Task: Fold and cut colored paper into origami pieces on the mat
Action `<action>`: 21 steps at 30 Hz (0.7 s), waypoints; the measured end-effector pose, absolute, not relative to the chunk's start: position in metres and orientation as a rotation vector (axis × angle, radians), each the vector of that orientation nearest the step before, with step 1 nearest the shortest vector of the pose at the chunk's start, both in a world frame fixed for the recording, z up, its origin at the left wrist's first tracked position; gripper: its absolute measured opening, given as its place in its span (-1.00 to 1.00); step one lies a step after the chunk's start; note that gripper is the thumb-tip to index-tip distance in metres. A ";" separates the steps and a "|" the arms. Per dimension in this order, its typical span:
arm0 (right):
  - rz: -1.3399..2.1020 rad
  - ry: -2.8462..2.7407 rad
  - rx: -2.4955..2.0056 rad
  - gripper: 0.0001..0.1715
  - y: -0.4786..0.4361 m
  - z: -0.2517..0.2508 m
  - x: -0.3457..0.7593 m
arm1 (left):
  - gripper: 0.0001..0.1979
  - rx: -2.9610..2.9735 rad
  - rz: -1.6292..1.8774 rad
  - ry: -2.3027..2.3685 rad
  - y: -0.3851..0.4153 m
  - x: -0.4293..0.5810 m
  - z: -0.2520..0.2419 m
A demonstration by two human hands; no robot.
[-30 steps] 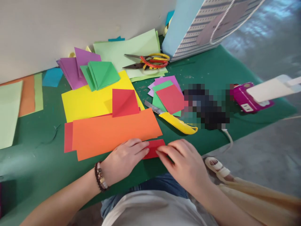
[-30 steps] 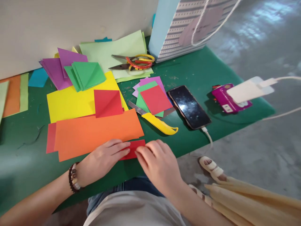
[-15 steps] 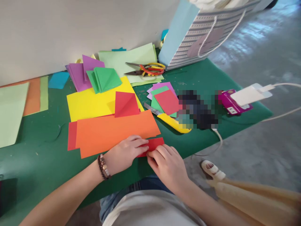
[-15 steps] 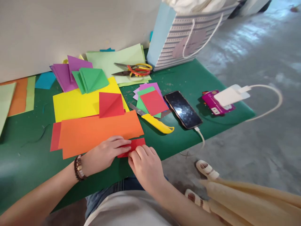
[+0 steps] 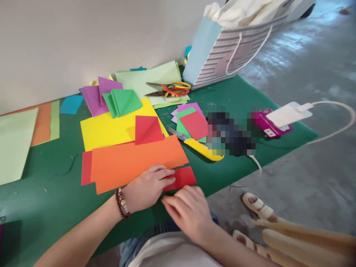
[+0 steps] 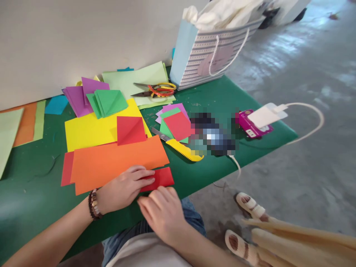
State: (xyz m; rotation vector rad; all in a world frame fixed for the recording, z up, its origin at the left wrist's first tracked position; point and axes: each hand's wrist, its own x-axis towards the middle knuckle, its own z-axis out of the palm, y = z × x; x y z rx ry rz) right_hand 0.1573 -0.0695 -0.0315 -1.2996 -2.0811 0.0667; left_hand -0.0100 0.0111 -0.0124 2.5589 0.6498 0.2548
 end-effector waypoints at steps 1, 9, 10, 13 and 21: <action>0.060 -2.025 -1.373 -0.87 -0.070 -0.030 0.164 | -0.70 2.572 0.270 0.650 0.011 -0.010 -0.013; -0.100 -2.150 -1.441 -0.72 -0.058 -0.033 0.174 | -0.76 2.626 0.301 0.685 0.009 -0.006 -0.016; -0.110 -2.159 -1.451 -0.71 -0.057 -0.033 0.173 | -0.77 2.629 0.301 0.681 0.010 -0.006 -0.016; -0.127 -2.185 -1.476 -0.72 -0.055 -0.032 0.175 | -0.76 2.650 0.285 0.672 0.010 -0.006 -0.014; -0.167 -2.255 -1.551 -0.78 -0.051 -0.023 0.173 | -0.78 2.649 0.290 0.675 0.010 -0.007 -0.016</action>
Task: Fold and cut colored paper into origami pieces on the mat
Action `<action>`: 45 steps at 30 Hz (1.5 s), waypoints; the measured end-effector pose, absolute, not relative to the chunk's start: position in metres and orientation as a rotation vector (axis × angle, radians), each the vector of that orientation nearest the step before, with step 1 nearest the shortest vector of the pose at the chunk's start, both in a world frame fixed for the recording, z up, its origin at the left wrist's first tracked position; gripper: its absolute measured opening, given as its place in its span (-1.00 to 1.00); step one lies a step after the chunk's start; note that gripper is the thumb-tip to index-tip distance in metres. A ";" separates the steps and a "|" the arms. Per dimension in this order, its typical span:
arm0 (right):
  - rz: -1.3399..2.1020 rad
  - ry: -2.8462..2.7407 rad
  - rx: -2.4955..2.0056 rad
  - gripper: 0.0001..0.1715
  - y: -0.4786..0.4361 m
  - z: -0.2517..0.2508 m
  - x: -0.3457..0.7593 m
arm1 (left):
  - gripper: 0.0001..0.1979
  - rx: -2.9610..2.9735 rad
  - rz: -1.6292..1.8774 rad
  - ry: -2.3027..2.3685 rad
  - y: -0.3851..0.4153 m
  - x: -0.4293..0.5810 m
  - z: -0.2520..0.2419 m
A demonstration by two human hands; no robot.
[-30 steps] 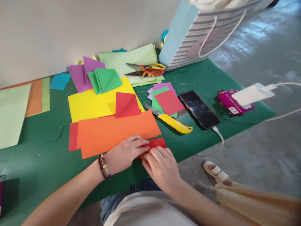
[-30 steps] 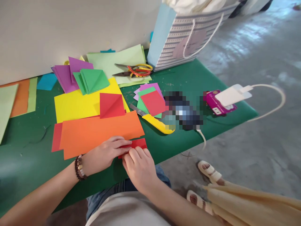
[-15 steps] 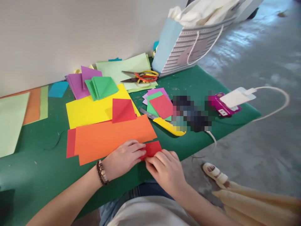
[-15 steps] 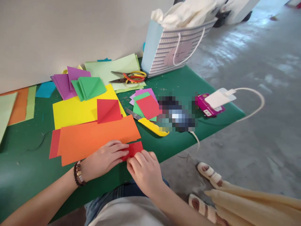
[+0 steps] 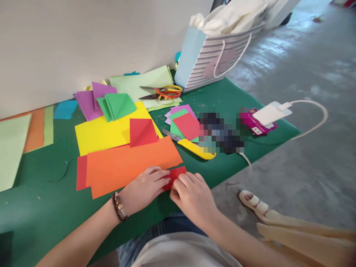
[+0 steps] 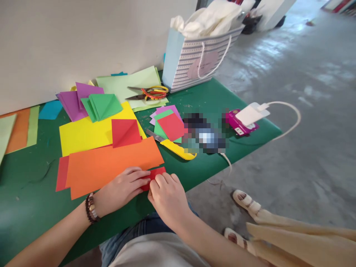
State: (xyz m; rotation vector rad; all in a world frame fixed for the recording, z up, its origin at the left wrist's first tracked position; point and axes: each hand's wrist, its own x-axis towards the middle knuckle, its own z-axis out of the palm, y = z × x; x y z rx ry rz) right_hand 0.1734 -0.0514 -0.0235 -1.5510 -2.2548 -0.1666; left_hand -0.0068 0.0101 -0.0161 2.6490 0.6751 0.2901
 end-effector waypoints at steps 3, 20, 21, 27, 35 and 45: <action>-0.183 -2.343 -1.578 -0.80 -0.048 -0.017 0.170 | -0.78 2.647 0.298 0.681 0.010 -0.006 -0.016; -0.192 -2.522 -1.613 -0.77 -0.044 -0.014 0.187 | -0.79 2.685 0.301 0.670 0.009 -0.008 -0.018; -0.185 -2.518 -1.626 -0.76 -0.044 -0.013 0.191 | -0.79 2.690 0.298 0.670 0.009 -0.008 -0.018; -0.234 -2.457 -1.729 -0.73 -0.043 -0.012 0.211 | -0.78 2.676 0.312 0.665 0.009 -0.008 -0.017; -0.097 -2.346 -1.582 -0.77 -0.049 -0.024 0.189 | -0.80 2.714 0.271 0.673 0.010 -0.007 -0.014; -0.053 -2.202 -1.637 -0.76 -0.054 -0.029 0.204 | -0.69 2.767 0.165 0.700 0.004 -0.011 -0.022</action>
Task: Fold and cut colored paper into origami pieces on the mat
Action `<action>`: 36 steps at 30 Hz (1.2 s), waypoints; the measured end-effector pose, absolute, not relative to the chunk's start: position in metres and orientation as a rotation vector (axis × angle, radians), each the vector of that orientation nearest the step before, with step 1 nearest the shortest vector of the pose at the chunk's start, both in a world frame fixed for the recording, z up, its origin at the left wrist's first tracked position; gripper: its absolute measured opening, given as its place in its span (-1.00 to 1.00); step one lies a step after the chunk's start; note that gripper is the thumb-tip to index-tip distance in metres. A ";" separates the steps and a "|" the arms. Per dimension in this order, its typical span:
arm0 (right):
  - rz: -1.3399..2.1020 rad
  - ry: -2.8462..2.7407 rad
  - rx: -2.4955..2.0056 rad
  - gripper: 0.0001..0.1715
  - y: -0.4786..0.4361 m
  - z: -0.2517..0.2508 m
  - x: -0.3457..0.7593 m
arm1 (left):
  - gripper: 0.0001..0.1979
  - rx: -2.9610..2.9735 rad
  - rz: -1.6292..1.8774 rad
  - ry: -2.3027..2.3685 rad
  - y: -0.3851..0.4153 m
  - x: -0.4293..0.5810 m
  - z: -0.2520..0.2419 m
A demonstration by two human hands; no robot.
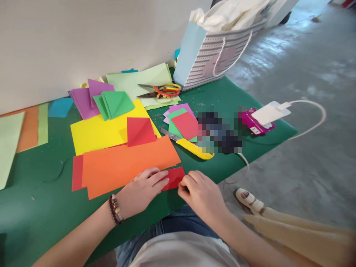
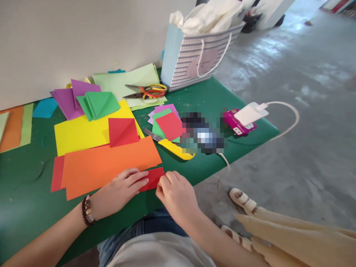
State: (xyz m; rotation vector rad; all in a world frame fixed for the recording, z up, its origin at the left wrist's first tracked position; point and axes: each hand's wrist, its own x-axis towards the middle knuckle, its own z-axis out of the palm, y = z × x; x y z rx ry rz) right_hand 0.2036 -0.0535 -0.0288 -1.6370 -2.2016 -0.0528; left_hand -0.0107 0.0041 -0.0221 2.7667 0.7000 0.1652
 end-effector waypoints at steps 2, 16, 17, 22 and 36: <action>-0.022 -2.207 -1.580 -0.78 -0.053 -0.031 0.186 | -0.70 2.767 0.125 0.705 0.004 -0.010 -0.020; -0.048 -2.085 -1.711 -0.75 -0.053 -0.033 0.209 | -0.58 2.714 0.093 0.692 0.002 -0.013 -0.016; -0.050 -2.073 -1.734 -0.75 -0.053 -0.033 0.214 | -0.58 2.701 0.101 0.692 0.002 -0.013 -0.015; 0.276 -1.932 -1.747 -0.94 -0.054 -0.030 0.228 | -0.57 2.557 0.290 0.694 0.003 -0.012 -0.012; 0.620 -1.765 -1.599 -0.66 -0.063 -0.029 0.224 | -0.61 2.696 0.495 0.886 -0.013 -0.002 -0.008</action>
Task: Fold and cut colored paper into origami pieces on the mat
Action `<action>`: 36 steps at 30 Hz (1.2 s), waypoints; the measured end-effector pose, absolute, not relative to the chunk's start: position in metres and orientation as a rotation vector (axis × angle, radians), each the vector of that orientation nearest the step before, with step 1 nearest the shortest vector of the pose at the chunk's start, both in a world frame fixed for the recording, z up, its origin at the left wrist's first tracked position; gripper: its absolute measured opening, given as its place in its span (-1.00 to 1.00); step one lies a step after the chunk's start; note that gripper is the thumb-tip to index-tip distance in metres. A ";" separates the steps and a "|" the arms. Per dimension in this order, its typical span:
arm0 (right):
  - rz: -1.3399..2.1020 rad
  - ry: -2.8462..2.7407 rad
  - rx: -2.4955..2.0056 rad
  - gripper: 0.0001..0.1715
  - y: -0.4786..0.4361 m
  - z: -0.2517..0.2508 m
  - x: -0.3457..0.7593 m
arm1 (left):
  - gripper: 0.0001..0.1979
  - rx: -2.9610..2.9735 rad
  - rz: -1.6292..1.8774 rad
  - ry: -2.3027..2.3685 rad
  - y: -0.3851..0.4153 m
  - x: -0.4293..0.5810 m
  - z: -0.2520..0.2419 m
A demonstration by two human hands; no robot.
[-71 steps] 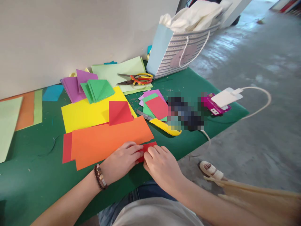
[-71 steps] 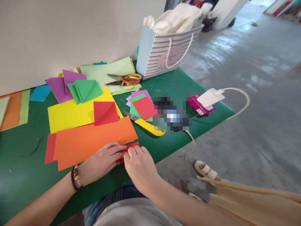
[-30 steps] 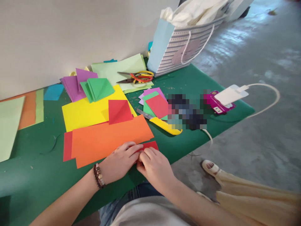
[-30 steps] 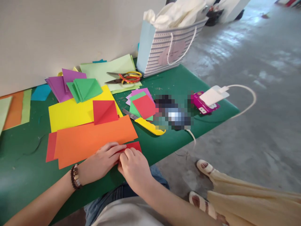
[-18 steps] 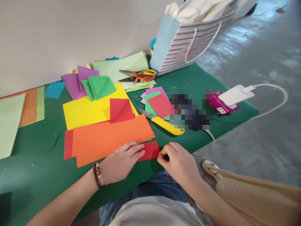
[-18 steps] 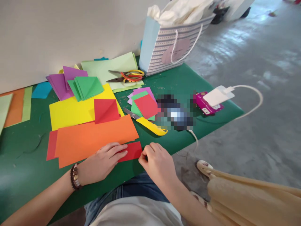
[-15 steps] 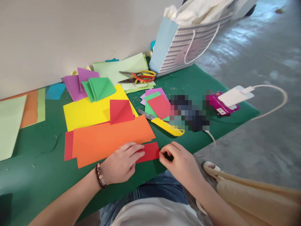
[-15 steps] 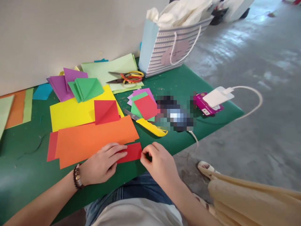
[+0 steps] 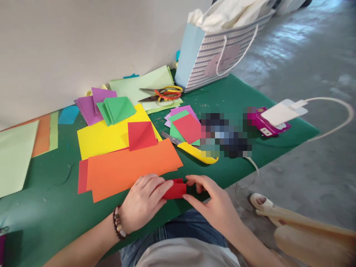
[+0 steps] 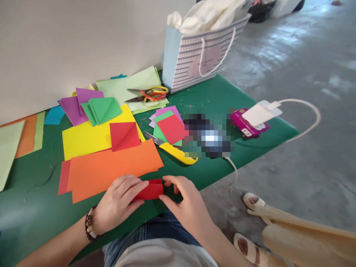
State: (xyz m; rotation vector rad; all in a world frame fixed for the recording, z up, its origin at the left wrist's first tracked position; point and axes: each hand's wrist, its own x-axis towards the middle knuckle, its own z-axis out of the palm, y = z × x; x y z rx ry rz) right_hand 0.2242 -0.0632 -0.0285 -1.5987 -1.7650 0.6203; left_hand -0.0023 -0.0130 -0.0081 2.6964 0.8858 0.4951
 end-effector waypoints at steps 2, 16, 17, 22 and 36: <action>0.641 -1.817 -1.516 -0.73 -0.064 -0.028 0.222 | -0.69 2.699 0.567 0.885 -0.016 0.001 -0.006; -0.029 -2.212 -1.046 -0.77 -0.063 -0.040 0.247 | -0.81 2.667 0.519 0.564 0.013 0.010 -0.002; -0.002 -2.244 -1.042 -0.76 -0.062 -0.043 0.249 | -0.82 2.617 0.443 0.543 0.016 0.008 -0.005; 0.059 -2.334 -0.988 -0.70 -0.050 -0.049 0.259 | -0.90 2.413 0.295 0.465 0.025 0.000 -0.012; -0.049 -2.314 -0.941 -0.71 -0.056 -0.050 0.261 | -0.83 3.027 0.725 0.592 0.011 0.010 -0.004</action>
